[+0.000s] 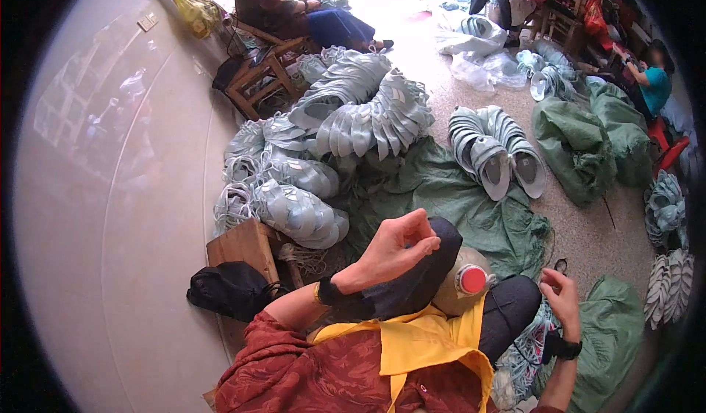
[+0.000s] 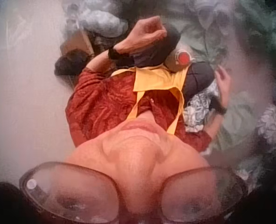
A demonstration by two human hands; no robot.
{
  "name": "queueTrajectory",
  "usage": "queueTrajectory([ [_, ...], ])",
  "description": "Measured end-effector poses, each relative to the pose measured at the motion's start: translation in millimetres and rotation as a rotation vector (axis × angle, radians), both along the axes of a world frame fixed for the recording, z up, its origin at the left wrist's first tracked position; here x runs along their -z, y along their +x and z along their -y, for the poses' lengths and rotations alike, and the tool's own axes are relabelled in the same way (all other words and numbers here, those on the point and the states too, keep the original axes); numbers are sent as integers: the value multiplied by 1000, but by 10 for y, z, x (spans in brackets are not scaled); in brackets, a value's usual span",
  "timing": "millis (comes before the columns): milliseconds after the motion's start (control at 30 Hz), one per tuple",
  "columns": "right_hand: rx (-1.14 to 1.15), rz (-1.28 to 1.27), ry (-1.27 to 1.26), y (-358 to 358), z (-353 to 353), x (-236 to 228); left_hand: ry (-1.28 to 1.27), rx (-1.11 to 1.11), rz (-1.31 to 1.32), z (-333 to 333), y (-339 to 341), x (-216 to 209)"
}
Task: The person sits on the floor and ties white plastic slippers together using a white string. They pick up a slipper, wrap the string around the sole, and tie a knot to secure it. The person repeats this process for multiple slippers, creating a connected chain of footwear.
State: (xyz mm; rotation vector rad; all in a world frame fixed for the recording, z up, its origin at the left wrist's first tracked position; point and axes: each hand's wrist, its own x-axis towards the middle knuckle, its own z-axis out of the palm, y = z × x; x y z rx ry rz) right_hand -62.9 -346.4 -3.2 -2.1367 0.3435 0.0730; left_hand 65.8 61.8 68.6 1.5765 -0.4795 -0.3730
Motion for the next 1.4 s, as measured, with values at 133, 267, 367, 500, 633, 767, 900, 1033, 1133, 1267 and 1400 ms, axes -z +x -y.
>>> queueTrajectory([
  [133, 29, 4, 21, -182, 81, 15, 233, -35, 63, -70, 51, 228],
  [267, 78, 38, 111, -233, 346, 165, 325, -74, 209, -56, 80, 367],
  [367, 154, 22, 192, -125, 587, 295, 357, -112, 291, -8, 118, 477],
  [500, 130, 165, 285, 274, 896, 390, 415, -157, 393, 59, 143, 550],
  [633, 173, 341, 183, 667, 1215, 149, 395, -149, 462, 241, 65, 530],
  [767, 254, 426, 188, 793, 1324, -27, 381, -107, 393, 263, -2, 634],
  [900, 472, 466, 196, 736, 1102, -347, 466, -101, 440, 247, -17, 556],
  [1033, 541, 499, 120, 572, 1379, -526, 480, -91, 484, 284, -42, 559],
  [1133, 576, 596, 140, 479, 1808, -626, 457, -104, 480, 313, -36, 602],
  [1267, 652, 663, 145, 390, 2000, -850, 480, -109, 514, 295, -40, 616],
  [1400, 610, 649, 87, 181, 1947, -1048, 486, -129, 494, 314, -50, 608],
])
